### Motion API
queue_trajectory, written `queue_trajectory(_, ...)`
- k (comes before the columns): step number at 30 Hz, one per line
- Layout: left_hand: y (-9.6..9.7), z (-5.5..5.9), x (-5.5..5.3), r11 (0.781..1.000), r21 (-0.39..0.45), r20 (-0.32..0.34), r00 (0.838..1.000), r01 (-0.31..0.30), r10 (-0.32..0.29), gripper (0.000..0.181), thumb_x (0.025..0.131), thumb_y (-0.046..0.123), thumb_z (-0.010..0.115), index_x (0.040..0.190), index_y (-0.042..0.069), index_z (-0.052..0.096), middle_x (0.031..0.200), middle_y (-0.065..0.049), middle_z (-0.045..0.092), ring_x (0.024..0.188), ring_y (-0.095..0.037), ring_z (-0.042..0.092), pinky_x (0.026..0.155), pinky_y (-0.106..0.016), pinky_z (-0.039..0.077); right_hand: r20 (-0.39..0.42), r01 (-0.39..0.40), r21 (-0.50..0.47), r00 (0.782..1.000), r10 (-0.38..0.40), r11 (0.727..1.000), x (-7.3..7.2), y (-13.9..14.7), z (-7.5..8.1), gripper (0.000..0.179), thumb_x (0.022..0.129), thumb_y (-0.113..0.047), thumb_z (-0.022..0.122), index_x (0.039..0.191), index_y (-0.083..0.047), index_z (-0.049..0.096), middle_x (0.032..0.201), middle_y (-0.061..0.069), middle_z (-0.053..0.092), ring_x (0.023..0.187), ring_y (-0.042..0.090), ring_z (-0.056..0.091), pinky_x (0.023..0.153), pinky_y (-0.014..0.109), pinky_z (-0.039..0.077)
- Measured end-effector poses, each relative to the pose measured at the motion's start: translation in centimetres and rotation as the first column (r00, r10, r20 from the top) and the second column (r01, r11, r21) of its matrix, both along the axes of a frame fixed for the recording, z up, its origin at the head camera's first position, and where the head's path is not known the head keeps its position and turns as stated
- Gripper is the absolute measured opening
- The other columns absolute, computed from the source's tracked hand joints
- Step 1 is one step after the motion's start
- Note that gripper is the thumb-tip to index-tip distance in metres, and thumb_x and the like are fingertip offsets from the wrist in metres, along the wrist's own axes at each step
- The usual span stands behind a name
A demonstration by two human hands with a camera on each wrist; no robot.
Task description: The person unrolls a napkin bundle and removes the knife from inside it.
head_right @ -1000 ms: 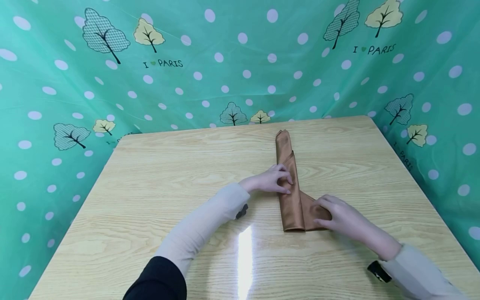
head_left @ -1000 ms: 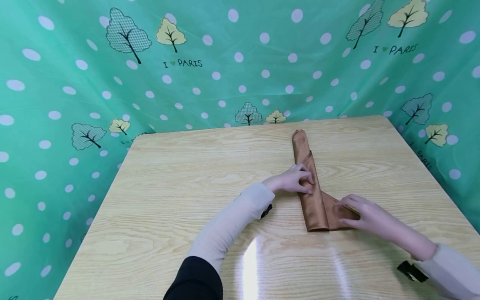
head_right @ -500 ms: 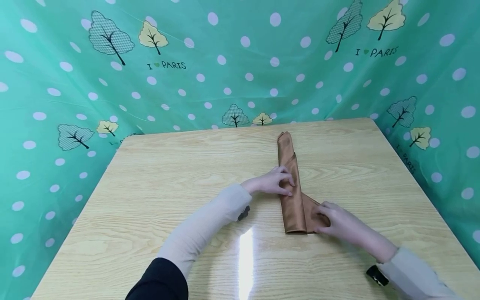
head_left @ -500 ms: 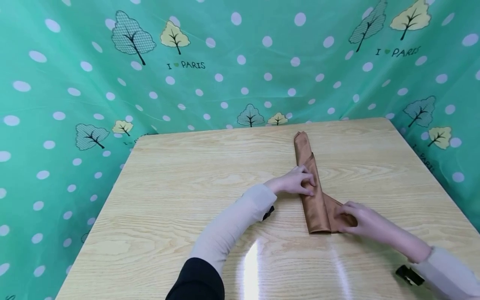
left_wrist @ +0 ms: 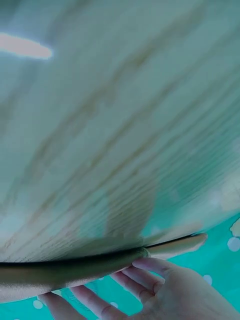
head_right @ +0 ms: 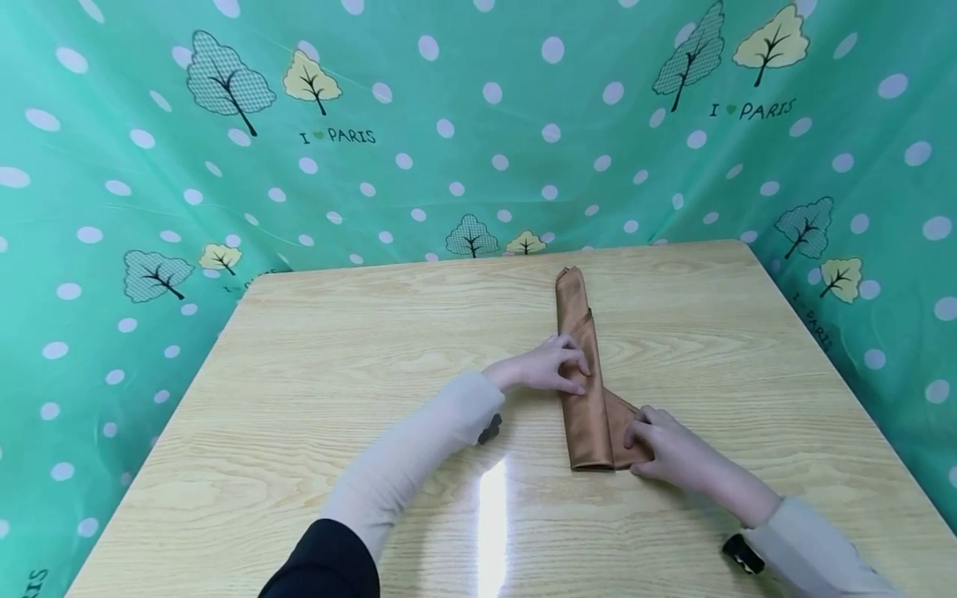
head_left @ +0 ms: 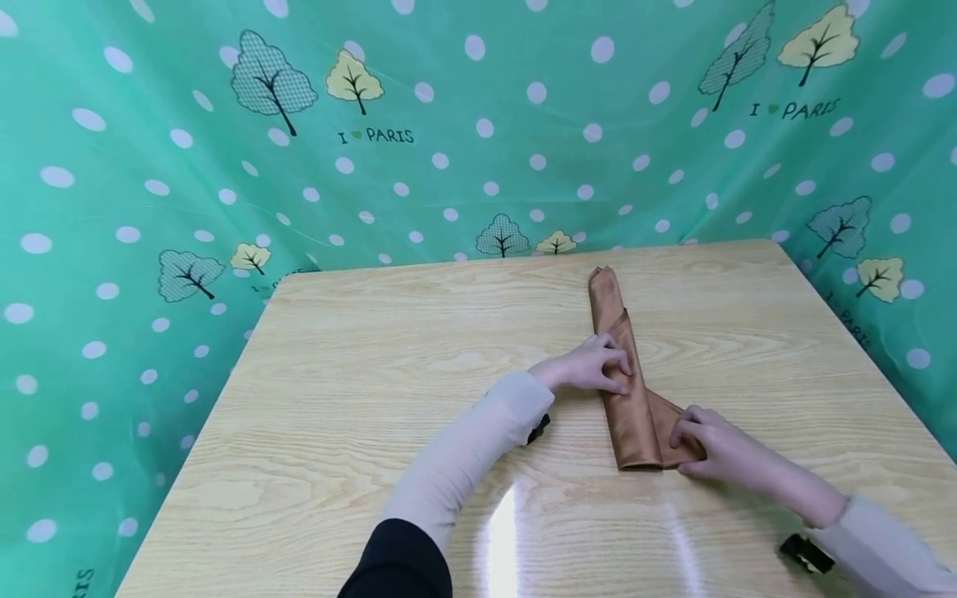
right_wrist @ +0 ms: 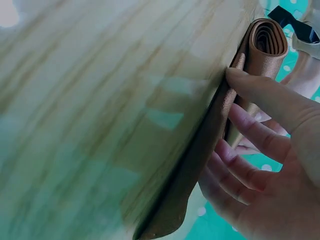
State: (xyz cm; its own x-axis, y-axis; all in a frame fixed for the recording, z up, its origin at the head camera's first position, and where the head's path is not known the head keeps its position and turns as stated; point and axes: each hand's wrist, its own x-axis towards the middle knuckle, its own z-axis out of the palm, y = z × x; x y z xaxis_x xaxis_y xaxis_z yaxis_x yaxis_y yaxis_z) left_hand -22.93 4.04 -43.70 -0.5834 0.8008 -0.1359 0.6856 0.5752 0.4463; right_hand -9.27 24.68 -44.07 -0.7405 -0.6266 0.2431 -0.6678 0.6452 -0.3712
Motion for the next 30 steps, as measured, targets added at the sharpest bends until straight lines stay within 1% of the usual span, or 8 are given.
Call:
queue_trajectory(6,0.2,0.8,0.1,1.0,0.006,-0.019,1.0,0.019,-0.019,0.028,0.079,0.032,0.066,0.103,0.017,0.063,0.11,-0.003,0.046,0.102,-0.012,0.038,0.084,-0.014,0.028,0.0,0.009,-0.009,1.0,-0.009,1.0,-0.2,0.0,-0.3,0.028,0.059,-0.009,0.078,0.076,-0.015,0.057,0.079,-0.007,0.042,0.068,0.004,0.038,0.055,0.022,0.034)
queue_trajectory(10,0.3,1.6,0.1,0.996,0.084,0.018,1.0,0.013,-0.014,0.027,0.081,0.027,0.064,0.104,0.013,0.063,0.109,-0.002,0.053,0.101,-0.01,0.046,0.083,-0.011,0.032,0.0,0.011,-0.013,1.0,-0.011,1.0,-0.3,0.0,-0.4,0.029,0.058,-0.009,0.078,0.075,-0.015,0.056,0.079,-0.007,0.042,0.068,0.005,0.037,0.055,0.023,0.033)
queue_trajectory(13,0.4,2.1,0.2,0.989,0.148,0.053,0.999,-0.013,0.005,0.027,0.083,0.023,0.063,0.106,0.009,0.061,0.109,-0.001,0.057,0.101,-0.009,0.051,0.082,-0.01,0.034,0.003,0.014,-0.015,1.0,-0.014,1.0,-0.3,0.0,-0.4,0.03,0.058,-0.009,0.079,0.075,-0.016,0.055,0.079,-0.007,0.041,0.068,0.005,0.037,0.055,0.023,0.032)
queue_trajectory(15,0.6,2.3,0.3,0.986,0.164,0.043,0.999,-0.021,0.015,0.028,0.083,0.021,0.062,0.108,0.008,0.06,0.109,-0.001,0.058,0.1,-0.009,0.053,0.082,-0.009,0.035,0.003,0.023,-0.015,1.0,-0.023,1.0,-0.4,0.0,-0.4,0.03,0.059,-0.01,0.079,0.075,-0.016,0.055,0.079,-0.008,0.041,0.068,0.004,0.036,0.055,0.023,0.032)
queue_trajectory(17,0.9,2.5,0.4,0.987,0.158,0.016,1.0,-0.027,0.025,0.029,0.084,0.021,0.061,0.109,0.008,0.06,0.109,-0.002,0.059,0.099,-0.01,0.053,0.082,-0.01,0.035,0.004,0.029,-0.014,1.0,-0.029,0.999,-0.4,0.0,-0.3,0.029,0.059,-0.01,0.078,0.075,-0.017,0.055,0.079,-0.008,0.041,0.068,0.004,0.036,0.055,0.023,0.032)
queue_trajectory(22,1.6,2.1,0.6,0.993,0.106,-0.059,0.997,-0.044,0.051,0.03,0.084,0.025,0.06,0.111,0.013,0.06,0.11,-0.002,0.057,0.101,-0.013,0.048,0.082,-0.014,0.035,0.016,0.034,-0.014,0.999,-0.034,0.999,-0.4,0.0,-0.3,0.029,0.059,-0.01,0.078,0.076,-0.016,0.056,0.079,-0.007,0.042,0.069,0.005,0.038,0.056,0.024,0.033)
queue_trajectory(25,2.0,1.7,0.7,0.996,0.07,-0.07,0.995,-0.064,0.069,0.033,0.084,0.027,0.06,0.114,0.015,0.058,0.115,-0.003,0.056,0.11,-0.015,0.044,0.088,-0.017,0.033,0.01,0.032,-0.017,0.999,-0.032,0.999,-0.3,0.0,-0.3,0.029,0.059,-0.01,0.079,0.075,-0.016,0.055,0.079,-0.007,0.042,0.069,0.006,0.039,0.056,0.024,0.033)
queue_trajectory(30,2.4,0.9,0.5,0.995,0.013,-0.049,0.994,-0.097,0.097,0.037,0.084,0.033,0.059,0.118,0.019,0.056,0.123,-0.005,0.052,0.125,-0.023,0.032,0.1,-0.023,0.025,0.009,0.038,-0.014,0.999,-0.037,0.999,-0.3,0.1,-0.3,0.029,0.059,-0.01,0.079,0.076,-0.016,0.056,0.08,-0.007,0.042,0.07,0.007,0.04,0.057,0.025,0.034)
